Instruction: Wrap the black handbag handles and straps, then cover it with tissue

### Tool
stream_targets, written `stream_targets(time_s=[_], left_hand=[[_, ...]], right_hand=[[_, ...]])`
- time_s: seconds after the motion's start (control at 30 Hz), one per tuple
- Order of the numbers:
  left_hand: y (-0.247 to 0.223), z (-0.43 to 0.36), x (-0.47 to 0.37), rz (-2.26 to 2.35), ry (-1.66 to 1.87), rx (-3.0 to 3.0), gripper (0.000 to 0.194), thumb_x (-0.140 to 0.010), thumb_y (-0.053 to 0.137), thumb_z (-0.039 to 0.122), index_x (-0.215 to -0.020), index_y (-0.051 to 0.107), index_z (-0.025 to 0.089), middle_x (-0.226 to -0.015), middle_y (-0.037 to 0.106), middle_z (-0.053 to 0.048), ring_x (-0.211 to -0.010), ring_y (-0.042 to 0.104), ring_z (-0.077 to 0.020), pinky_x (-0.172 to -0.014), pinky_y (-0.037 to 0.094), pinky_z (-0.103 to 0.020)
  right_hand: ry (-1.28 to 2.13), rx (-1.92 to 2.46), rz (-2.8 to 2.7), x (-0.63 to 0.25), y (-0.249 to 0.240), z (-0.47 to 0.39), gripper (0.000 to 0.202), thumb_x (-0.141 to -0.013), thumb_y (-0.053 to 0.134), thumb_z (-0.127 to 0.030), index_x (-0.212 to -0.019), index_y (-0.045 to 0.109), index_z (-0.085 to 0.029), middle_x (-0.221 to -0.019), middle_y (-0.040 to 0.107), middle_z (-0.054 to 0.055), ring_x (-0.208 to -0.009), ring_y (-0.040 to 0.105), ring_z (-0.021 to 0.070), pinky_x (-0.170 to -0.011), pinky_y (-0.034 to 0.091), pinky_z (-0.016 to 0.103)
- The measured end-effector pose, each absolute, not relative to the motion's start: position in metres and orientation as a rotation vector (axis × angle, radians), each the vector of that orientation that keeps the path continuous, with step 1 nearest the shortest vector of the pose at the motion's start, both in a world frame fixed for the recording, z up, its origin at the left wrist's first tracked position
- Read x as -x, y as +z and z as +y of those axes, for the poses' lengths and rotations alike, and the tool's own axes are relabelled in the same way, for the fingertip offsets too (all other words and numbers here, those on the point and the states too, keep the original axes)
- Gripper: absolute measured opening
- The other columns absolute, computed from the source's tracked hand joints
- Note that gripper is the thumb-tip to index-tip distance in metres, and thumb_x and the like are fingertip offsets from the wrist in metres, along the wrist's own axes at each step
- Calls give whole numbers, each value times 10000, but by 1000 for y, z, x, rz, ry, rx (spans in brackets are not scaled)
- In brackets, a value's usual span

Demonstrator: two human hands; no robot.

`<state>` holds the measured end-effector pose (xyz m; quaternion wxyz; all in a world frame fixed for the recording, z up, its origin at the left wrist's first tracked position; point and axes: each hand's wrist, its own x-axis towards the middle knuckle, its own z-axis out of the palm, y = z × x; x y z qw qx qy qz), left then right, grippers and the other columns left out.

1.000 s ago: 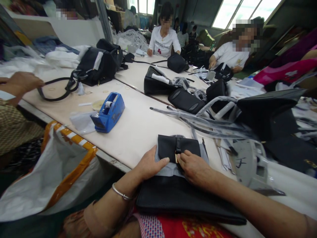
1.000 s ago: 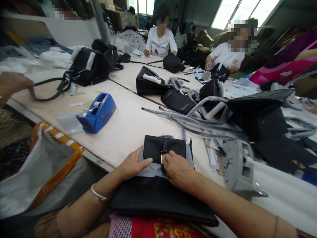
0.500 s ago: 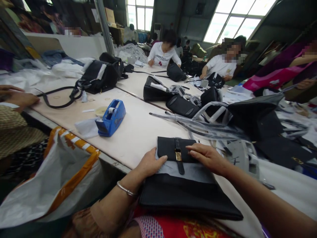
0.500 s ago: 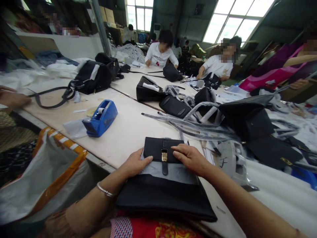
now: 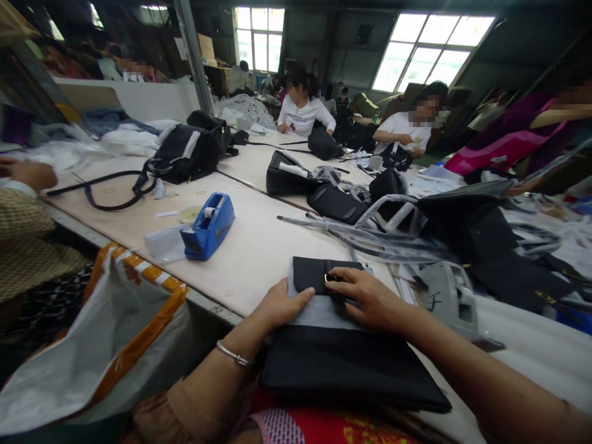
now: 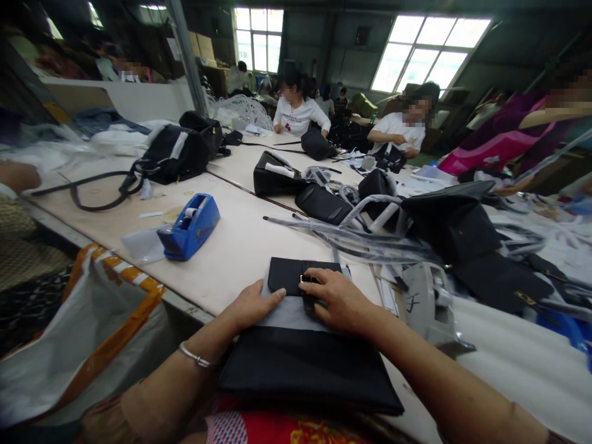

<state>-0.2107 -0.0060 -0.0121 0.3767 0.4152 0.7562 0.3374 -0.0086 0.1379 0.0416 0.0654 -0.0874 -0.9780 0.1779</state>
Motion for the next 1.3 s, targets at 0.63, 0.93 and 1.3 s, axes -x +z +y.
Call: stream_targets(time_s=[0.63, 0.93, 1.3], left_hand=[[-15, -9, 215, 1910, 901, -1060, 685, -642, 783, 495, -1228, 622, 179, -1145, 713, -96, -1049, 658, -297, -901, 511, -340], [-20, -6, 212, 1982, 837, -1065, 736, -633, 778, 501, -1255, 590, 156, -1163, 691, -132, -1049, 644, -300, -909, 492, -357], [-26, -9, 215, 1945, 871, -1035, 795, -606, 790, 567, -1263, 593, 167, -1203, 686, -132, -1111, 629, -317, -914, 489, -355]], right_hand=[[956, 441, -2973, 11, 34, 140, 342, -1002, 427, -321, -1070, 735, -189, -1228, 651, 94, -1176, 554, 231, -1058, 427, 399], [650, 226, -3075, 8, 23, 131, 311, -964, 476, -263, -1093, 740, -162, -1215, 613, 143, -1123, 542, 263, -1020, 452, 447], [915, 348, -2913, 3, 36, 145, 298, -976, 478, -305, -1123, 725, -221, -1235, 637, 90, -1175, 570, 231, -1047, 444, 409]])
